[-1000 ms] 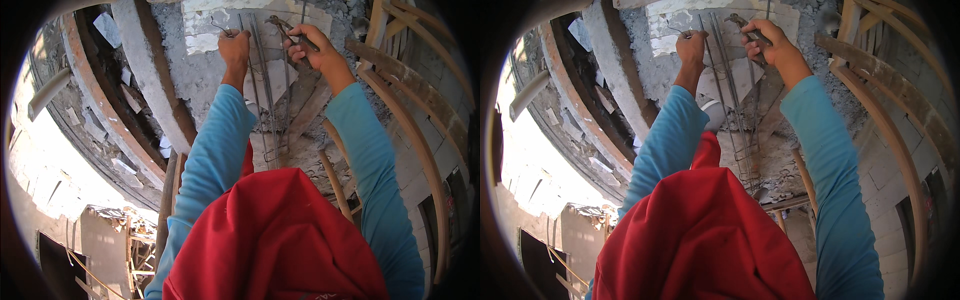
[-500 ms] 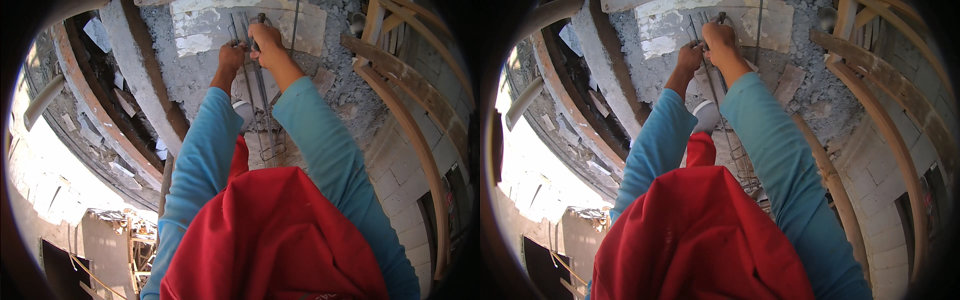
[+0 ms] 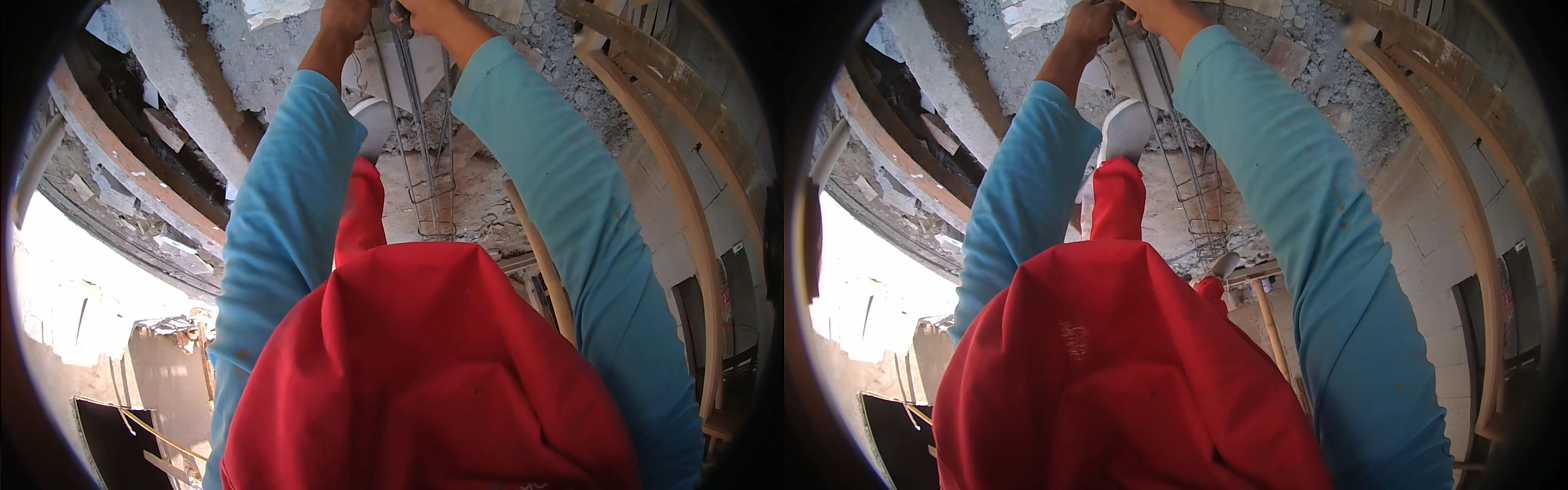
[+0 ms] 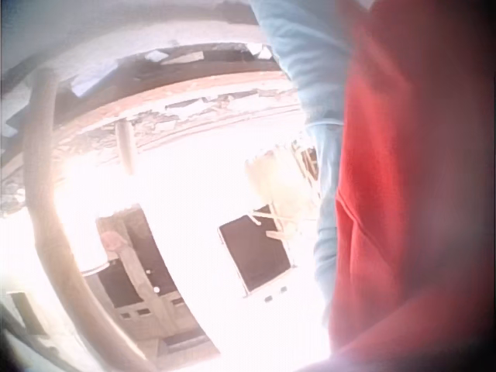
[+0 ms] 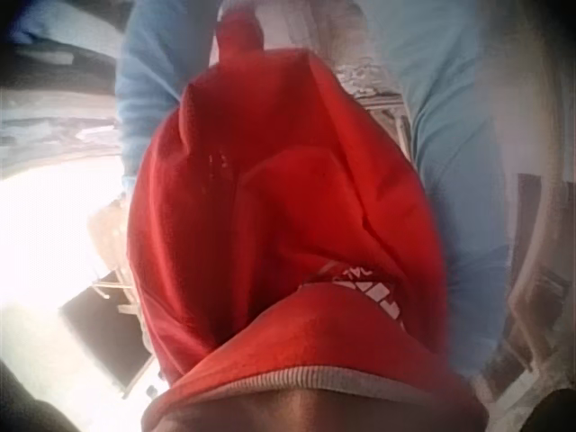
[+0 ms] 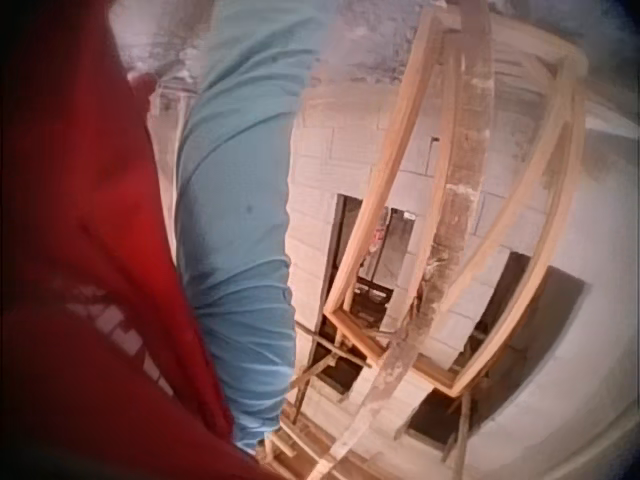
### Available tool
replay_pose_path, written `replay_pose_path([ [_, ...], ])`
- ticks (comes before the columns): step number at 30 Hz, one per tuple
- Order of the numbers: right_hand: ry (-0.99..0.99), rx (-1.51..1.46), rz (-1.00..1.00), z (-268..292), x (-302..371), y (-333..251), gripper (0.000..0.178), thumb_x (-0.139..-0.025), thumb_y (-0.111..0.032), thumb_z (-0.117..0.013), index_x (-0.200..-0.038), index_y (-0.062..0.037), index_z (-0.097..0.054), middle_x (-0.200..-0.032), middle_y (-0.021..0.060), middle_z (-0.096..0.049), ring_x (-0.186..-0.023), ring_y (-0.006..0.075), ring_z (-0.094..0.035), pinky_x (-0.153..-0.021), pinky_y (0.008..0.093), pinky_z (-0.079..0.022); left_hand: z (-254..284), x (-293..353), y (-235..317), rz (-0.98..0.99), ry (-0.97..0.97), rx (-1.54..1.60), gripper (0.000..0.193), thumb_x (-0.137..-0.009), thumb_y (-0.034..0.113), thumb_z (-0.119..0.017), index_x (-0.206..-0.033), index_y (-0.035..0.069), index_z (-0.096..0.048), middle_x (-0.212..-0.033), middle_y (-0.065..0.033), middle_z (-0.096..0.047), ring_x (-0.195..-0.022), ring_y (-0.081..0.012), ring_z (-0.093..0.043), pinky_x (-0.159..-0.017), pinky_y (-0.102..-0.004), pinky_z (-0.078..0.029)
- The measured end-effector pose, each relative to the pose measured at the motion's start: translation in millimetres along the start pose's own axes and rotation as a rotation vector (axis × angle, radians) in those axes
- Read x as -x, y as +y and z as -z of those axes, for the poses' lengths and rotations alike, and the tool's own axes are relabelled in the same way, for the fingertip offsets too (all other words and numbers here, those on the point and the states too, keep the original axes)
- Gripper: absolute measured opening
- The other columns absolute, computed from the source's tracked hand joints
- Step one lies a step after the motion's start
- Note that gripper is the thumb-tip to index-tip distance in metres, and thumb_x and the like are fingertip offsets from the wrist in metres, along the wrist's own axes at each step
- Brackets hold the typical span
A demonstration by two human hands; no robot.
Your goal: The person assembles a rebar cage by wrapping metal wires around rebar intersections and twisting them with a pair of pliers.
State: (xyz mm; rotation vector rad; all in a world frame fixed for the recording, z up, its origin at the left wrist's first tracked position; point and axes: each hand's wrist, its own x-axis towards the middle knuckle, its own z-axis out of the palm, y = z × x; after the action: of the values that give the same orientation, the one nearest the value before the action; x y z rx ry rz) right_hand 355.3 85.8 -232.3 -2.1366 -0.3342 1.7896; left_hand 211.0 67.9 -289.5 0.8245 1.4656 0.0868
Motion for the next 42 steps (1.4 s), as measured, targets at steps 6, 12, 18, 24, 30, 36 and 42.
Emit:
replay_pose_path([
  [6, -0.015, 0.002, 0.010, 2.8, 8.4, -9.2, 0.022, -0.094, -0.014, -0.053, -0.100, 0.0029, -0.066, -0.079, 0.0175, -0.063, -0.051, 0.0249, -0.052, -0.042, 0.0440, -0.035, -10.3, -5.9, -1.7, -0.060, 0.013, 0.184, 0.031, -0.104, 0.028, -0.060, -0.118, 0.004, -0.074, -0.078, -0.0051, -0.068, -0.048, -0.0118, -0.044, -0.041, -0.0323, -0.033],
  [12, 0.079, -0.112, 0.078, 13.9, 5.0, -4.1, 0.022, -0.094, -0.016, -0.055, -0.089, 0.0012, -0.068, -0.075, 0.0171, -0.060, -0.054, 0.0256, -0.055, -0.044, 0.0441, -0.039, -18.1, -14.1, 3.2, -0.041, 0.037, 0.093, 0.026, -0.103, 0.027, -0.062, -0.115, 0.007, -0.074, -0.069, -0.0015, -0.060, -0.048, -0.0115, -0.042, -0.041, -0.0322, -0.032],
  [18, 0.097, 0.228, -0.026, -12.4, 32.3, -19.6, 0.029, -0.095, -0.021, -0.056, -0.092, 0.0033, -0.072, -0.088, 0.0240, -0.072, -0.067, 0.0347, -0.070, -0.052, 0.0507, -0.050, -5.2, -15.5, -12.6, -0.032, 0.031, 0.153, 0.024, -0.101, 0.025, -0.065, -0.114, 0.009, -0.076, -0.076, -0.0039, -0.068, -0.050, -0.0127, -0.048, -0.041, -0.0310, -0.035],
  [24, 0.415, 0.441, 0.076, -42.9, 12.1, -6.8, 0.046, -0.098, -0.028, -0.060, -0.128, 0.0070, -0.064, -0.115, 0.0247, -0.075, -0.102, 0.0365, -0.075, -0.089, 0.0448, -0.061, 1.7, 5.1, 6.1, -0.020, -0.010, 0.181, 0.029, -0.099, 0.029, -0.070, -0.122, 0.011, -0.077, -0.074, 0.0013, -0.065, -0.056, -0.0125, -0.050, -0.048, -0.0326, -0.040],
  [30, 0.189, 0.225, -0.019, -8.1, 24.7, 3.7, 0.031, -0.086, -0.014, -0.059, -0.113, -0.0010, -0.066, -0.093, 0.0113, -0.067, -0.080, 0.0227, -0.066, -0.061, 0.0412, -0.056, 9.1, -3.3, 5.3, 0.023, -0.004, -0.045, 0.037, -0.099, 0.030, -0.072, -0.129, 0.010, -0.075, -0.086, -0.0020, -0.077, -0.070, -0.0137, -0.063, -0.059, -0.0321, -0.051],
  [36, -0.332, -0.061, 0.051, 105.7, 52.5, 3.8, 0.031, -0.088, -0.007, -0.057, -0.117, -0.0035, -0.067, -0.105, 0.0089, -0.064, -0.089, 0.0228, -0.065, -0.073, 0.0401, -0.057, 13.5, 0.8, 0.0, -0.060, 0.160, -0.377, 0.034, -0.097, 0.031, -0.074, -0.121, 0.008, -0.079, -0.109, -0.0126, -0.082, -0.106, -0.0303, -0.077, -0.093, -0.0385, -0.058],
  [42, -0.368, -0.013, -0.032, 112.5, 65.6, -9.2, 0.044, -0.090, -0.012, -0.062, -0.134, -0.0101, -0.065, -0.114, 0.0083, -0.063, -0.111, 0.0254, -0.065, -0.097, 0.0469, -0.054, 49.8, 70.7, -6.6, -0.187, 0.201, -0.305, 0.031, -0.097, 0.029, -0.073, -0.120, 0.009, -0.080, -0.098, -0.0091, -0.083, -0.092, -0.0217, -0.079, -0.084, -0.0337, -0.059],
])
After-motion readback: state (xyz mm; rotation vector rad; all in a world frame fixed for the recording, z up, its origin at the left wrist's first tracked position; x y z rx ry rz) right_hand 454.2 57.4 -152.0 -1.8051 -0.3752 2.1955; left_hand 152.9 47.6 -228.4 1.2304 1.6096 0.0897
